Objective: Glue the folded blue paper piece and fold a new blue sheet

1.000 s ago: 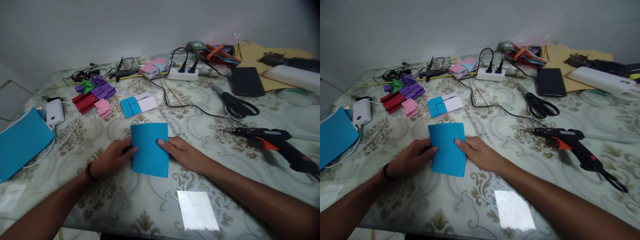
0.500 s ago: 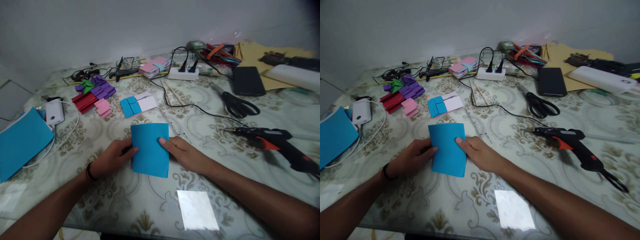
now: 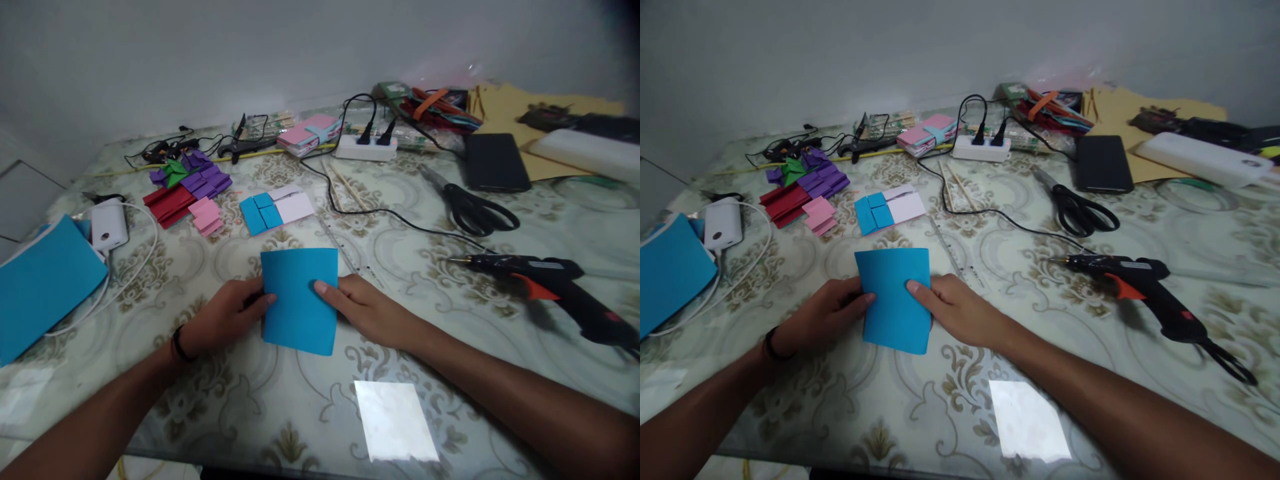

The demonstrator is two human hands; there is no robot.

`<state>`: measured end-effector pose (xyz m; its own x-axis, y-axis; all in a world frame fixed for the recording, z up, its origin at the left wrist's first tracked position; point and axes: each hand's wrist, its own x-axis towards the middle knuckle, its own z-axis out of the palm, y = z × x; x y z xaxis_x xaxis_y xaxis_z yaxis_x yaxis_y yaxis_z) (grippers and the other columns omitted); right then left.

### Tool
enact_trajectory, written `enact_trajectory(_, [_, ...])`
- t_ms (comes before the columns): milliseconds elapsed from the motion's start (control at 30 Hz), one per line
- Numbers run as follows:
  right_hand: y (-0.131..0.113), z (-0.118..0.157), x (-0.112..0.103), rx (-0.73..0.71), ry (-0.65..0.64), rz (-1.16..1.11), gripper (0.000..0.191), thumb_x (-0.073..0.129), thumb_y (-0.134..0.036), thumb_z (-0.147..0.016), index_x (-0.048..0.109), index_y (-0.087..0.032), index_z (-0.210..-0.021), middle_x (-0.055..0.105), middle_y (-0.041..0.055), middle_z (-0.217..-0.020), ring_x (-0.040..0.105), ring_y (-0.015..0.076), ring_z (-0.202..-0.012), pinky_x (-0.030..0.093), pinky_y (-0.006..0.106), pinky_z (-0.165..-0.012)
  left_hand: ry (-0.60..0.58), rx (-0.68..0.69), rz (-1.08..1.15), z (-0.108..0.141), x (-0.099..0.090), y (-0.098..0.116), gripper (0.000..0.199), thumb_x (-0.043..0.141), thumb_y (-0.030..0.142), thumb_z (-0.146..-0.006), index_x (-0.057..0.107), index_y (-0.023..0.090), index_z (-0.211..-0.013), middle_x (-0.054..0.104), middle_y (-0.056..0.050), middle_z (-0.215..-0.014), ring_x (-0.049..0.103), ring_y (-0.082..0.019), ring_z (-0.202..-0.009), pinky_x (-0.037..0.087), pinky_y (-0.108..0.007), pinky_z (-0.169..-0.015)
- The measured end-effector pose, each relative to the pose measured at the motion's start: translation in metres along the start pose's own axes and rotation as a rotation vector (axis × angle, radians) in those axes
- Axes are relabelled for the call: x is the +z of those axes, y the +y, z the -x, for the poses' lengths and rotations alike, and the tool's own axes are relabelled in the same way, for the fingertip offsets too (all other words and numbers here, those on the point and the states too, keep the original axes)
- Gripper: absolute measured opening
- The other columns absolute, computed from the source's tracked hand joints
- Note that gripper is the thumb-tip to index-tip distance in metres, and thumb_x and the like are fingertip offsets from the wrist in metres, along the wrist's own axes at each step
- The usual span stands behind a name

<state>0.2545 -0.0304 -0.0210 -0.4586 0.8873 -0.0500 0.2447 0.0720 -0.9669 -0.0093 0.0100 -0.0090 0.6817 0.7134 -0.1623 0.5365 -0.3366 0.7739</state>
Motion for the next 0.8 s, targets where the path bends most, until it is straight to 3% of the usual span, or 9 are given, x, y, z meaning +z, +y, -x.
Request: enact_trajectory(800, [-0.0011, 0.0002, 0.0020, -0.014, 0.007, 0.075, 0.059, 0.042, -0.058, -0.106, 0.034, -0.022, -0.060, 0.036, -0.0061, -0.054, 0.035, 0.0087, -0.050, 0.032, 0.025, -0.051, -0.008, -0.012, -0.015, -0.0010, -0.0011, 0.0052, 0.036, 0.047, 0.046, -0.105, 0.058, 0.017, -0.088, 0.056, 0.002, -0.073, 0.049, -0.013, -0.063, 0.038, -0.026, -0.058])
